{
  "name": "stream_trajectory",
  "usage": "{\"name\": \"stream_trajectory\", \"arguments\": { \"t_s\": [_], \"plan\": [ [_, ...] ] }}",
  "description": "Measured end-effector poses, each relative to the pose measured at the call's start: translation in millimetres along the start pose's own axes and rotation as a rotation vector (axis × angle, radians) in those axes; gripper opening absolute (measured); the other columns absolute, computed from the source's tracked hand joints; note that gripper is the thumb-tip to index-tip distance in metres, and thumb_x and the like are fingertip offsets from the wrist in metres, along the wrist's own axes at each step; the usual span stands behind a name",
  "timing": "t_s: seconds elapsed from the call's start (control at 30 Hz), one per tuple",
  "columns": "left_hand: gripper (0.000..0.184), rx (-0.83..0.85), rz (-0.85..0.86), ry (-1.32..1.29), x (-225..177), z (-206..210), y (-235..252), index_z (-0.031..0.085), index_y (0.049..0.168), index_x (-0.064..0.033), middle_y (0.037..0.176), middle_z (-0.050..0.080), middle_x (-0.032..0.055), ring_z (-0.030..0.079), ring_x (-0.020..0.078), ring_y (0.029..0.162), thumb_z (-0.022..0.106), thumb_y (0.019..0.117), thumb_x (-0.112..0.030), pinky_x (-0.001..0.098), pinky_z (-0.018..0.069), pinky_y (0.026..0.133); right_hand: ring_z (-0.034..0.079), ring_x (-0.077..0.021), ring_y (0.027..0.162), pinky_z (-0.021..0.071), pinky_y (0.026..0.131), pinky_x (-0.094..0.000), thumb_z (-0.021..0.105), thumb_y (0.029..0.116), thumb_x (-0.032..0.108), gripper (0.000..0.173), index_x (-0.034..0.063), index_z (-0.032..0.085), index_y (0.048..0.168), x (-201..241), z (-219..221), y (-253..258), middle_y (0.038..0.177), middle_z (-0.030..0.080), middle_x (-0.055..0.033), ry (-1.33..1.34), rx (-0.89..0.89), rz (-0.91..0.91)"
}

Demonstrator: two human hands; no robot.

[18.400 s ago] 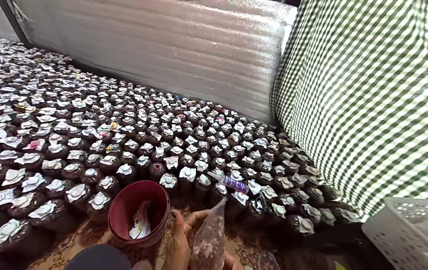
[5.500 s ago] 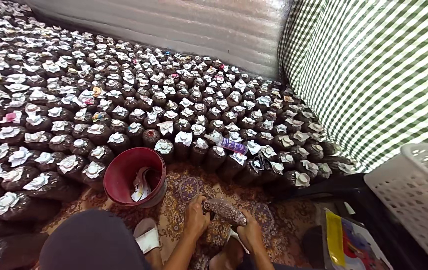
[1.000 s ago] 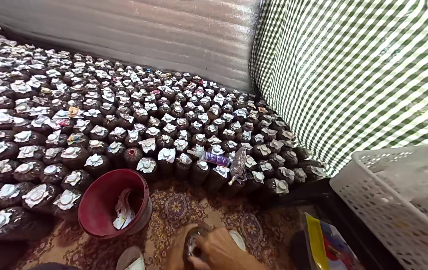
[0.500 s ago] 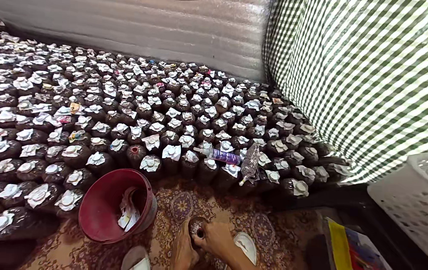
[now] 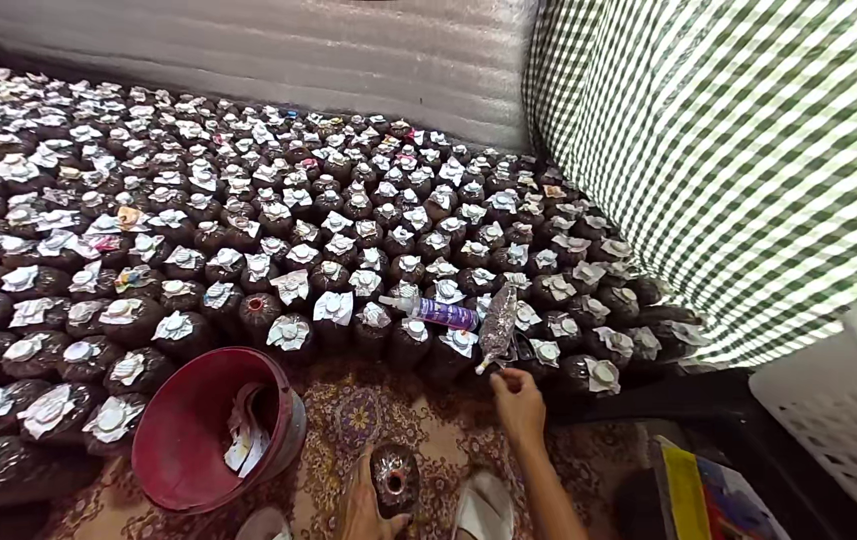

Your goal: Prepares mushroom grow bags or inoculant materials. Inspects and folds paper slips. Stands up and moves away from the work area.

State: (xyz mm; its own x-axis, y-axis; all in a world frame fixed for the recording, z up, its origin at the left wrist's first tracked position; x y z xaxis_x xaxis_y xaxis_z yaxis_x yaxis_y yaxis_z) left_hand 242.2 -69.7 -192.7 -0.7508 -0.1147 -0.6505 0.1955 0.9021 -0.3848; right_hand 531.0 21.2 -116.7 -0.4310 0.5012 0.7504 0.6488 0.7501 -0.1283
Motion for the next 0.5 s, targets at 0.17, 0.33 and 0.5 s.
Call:
{"name": "stream_trajectory", "arguments": {
  "t_s": [0.17,0.33,0.5],
  "plan": [
    [0.148,0.048,0.004,-0.037,-11,-17,-1,0.018,0.16,0.0048,0.159,0.038,0.0271,0.044,0.0389,0.144,0.096,0.0514,-0.059,0.0485,0.0375,0.119,0.059,-0.0474,0.121,0.047,0.098,-0.0649,0.079,0.0875,0.048,0.082,0.0003,0.048,0.146,37,-1,61,0.139,0.054,-0.0309,-0.085,-0.079,0.149],
    [0.133,-0.052,0.056,-0.334,-26,-49,1,0.024,0.159,0.0035,0.159,0.039,0.0238,0.044,0.0358,0.144,0.094,0.06,-0.052,0.0506,0.0393,0.117,0.06,-0.0469,0.121,0.0469,0.099,-0.0641,0.085,0.0837,0.037,0.078,-0.0013,0.05,0.142,43,14,89,0.132,0.06,-0.031,-0.138,-0.022,0.25],
    [0.104,-0.1,0.182,-0.519,-69,-77,3,0.029,0.157,0.0024,0.159,0.043,0.017,0.042,0.0251,0.147,0.081,0.0805,-0.044,0.0452,0.0394,0.118,0.063,-0.0441,0.113,0.0506,0.097,-0.0612,0.085,0.0825,0.03,0.072,-0.0056,0.053,0.136,50,-8,6,0.125,0.062,-0.0299,0.016,-0.11,0.0]
  ]
}}
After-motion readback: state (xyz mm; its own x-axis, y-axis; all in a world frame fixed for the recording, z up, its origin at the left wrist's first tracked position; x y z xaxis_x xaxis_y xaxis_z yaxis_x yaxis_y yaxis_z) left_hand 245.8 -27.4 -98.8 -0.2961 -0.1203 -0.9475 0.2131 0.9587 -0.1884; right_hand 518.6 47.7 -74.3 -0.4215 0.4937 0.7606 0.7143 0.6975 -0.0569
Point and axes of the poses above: each hand's wrist, its own y-axis towards the middle knuckle, its own z-axis out of the palm, x = y × z, the point moved 1 cm from there along y, towards the middle knuckle
